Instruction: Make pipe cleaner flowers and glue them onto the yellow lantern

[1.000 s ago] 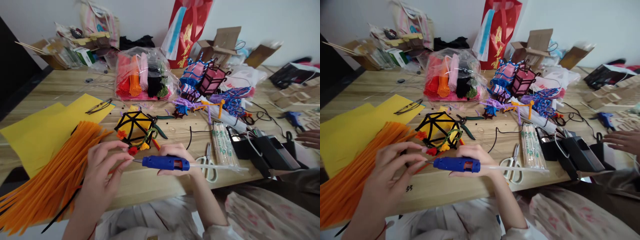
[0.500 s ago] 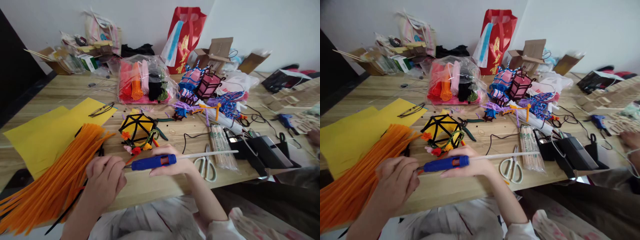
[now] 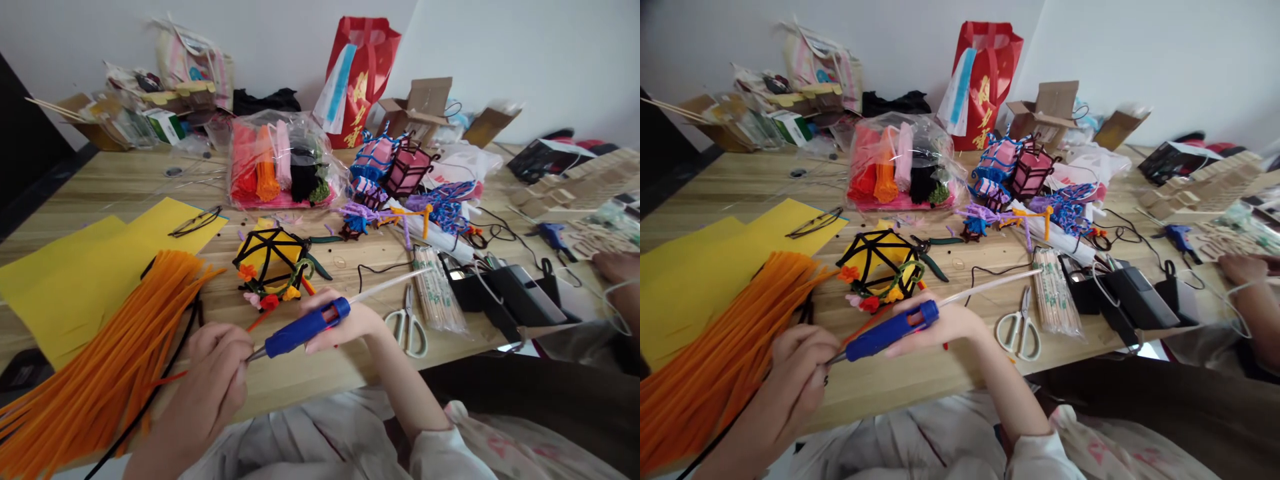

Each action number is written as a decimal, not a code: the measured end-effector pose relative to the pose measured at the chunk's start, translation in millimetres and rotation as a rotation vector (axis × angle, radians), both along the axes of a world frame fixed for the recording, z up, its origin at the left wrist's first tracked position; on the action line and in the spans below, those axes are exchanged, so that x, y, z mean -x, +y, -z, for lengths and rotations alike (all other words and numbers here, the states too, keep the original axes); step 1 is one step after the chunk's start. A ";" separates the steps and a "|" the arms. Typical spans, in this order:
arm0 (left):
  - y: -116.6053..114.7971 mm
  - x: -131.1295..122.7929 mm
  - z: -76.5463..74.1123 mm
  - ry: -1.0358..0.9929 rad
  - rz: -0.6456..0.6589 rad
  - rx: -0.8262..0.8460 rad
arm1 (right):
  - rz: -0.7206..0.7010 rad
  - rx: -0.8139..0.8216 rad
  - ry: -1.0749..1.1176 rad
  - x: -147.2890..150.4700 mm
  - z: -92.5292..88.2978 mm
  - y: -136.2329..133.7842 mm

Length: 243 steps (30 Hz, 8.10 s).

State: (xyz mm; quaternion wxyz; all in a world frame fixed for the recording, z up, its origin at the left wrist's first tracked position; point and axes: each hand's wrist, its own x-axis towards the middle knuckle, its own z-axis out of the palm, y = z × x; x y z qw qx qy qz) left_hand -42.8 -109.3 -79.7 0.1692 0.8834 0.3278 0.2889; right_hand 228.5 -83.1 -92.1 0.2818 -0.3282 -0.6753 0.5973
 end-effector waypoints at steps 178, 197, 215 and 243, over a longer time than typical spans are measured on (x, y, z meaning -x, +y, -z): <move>44.1 -76.7 23.3 -0.015 -0.363 -0.263 | 0.617 0.202 -0.021 21.1 -6.0 25.1; 39.5 -10.7 -8.3 0.035 -0.276 -0.103 | 0.583 -0.091 -0.020 3.4 3.2 0.2; 71.0 -39.5 -10.8 0.370 -0.124 -0.152 | 0.803 -0.380 -0.231 -14.4 35.1 -3.8; 127.9 -47.5 -89.3 0.226 -0.235 -0.158 | 0.504 -0.859 -0.206 8.9 -57.0 114.7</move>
